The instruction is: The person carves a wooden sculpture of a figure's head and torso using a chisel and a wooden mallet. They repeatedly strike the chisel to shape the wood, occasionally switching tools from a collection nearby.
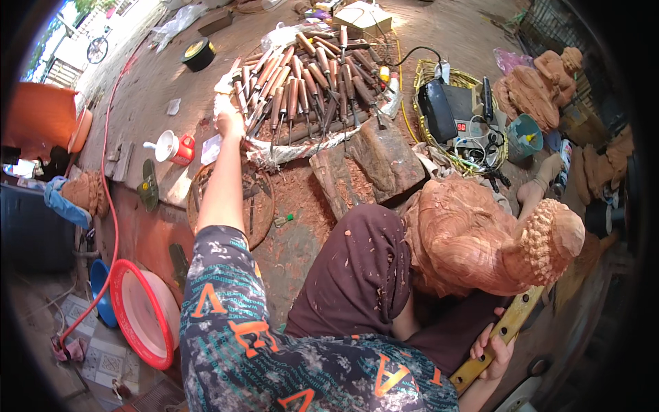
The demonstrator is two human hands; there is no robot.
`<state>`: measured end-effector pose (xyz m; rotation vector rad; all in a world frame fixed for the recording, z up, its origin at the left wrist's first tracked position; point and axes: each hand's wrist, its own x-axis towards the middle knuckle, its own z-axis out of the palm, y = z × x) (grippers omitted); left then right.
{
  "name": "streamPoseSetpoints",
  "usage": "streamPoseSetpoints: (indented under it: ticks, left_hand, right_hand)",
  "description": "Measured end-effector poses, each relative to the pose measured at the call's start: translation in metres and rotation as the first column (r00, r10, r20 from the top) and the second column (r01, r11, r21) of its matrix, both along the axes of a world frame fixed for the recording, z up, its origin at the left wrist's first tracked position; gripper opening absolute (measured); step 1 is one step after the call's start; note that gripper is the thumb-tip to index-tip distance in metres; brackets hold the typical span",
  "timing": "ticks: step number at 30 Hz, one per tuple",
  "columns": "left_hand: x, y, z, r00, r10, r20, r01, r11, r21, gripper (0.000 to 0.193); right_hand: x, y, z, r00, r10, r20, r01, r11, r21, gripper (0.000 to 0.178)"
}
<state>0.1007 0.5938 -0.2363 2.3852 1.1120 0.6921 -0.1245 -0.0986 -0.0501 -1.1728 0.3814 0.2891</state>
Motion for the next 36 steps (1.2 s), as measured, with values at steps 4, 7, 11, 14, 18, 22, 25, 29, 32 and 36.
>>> streamPoseSetpoints:
  ticks: [4,7,11,14,18,22,25,29,32,36]
  left_hand:
    - [0.011,0.031,-0.043,0.993,-0.086,-0.084,0.078,0.992,-0.101,0.022]
    - [0.029,0.040,-0.062,0.962,-0.193,-0.192,0.167,0.975,-0.143,0.022]
    - [0.052,0.099,-0.066,0.933,-0.294,-0.206,0.233,0.933,-0.275,0.022]
    - [0.059,0.138,-0.065,0.958,-0.274,-0.087,0.184,0.816,-0.547,0.022]
    - [0.032,0.182,-0.016,0.942,0.031,0.335,0.314,0.273,-0.909,0.022]
    - [-0.027,-0.014,0.025,0.724,0.179,0.667,0.668,0.059,-0.741,0.027]
    - [-0.090,-0.149,0.136,0.548,0.045,0.835,0.828,0.109,-0.550,0.038]
    - [-0.111,-0.269,0.226,0.466,-0.173,0.868,0.885,0.089,-0.458,0.052]
    - [-0.146,-0.397,0.273,0.149,-0.558,0.816,0.987,0.139,-0.085,0.054]
    - [-0.149,-0.529,0.283,-0.336,-0.872,0.357,0.928,-0.242,0.283,0.052]
  right_hand:
    - [-0.002,-0.001,-0.001,1.000,-0.019,0.006,0.019,1.000,0.007,0.062]
    - [-0.007,-0.002,0.006,1.000,-0.020,-0.005,0.021,1.000,0.002,0.061]
    - [0.002,-0.005,0.011,0.998,0.057,-0.036,-0.056,0.997,0.048,0.058]
    - [0.000,-0.006,0.012,0.996,0.081,-0.033,-0.078,0.994,0.079,0.057]
    - [-0.003,-0.013,0.000,0.997,0.082,0.003,-0.081,0.981,0.178,0.056]
    - [-0.007,-0.007,0.007,0.998,0.066,-0.012,-0.063,0.986,0.154,0.054]
    - [0.001,-0.013,-0.001,0.990,0.137,0.043,-0.144,0.962,0.231,0.053]
    - [-0.003,-0.019,-0.013,0.988,0.138,0.071,-0.154,0.939,0.307,0.051]
    - [-0.007,-0.024,-0.022,0.986,0.135,0.101,-0.163,0.922,0.352,0.050]
    - [-0.012,-0.030,-0.026,0.994,0.094,0.056,-0.107,0.937,0.333,0.048]
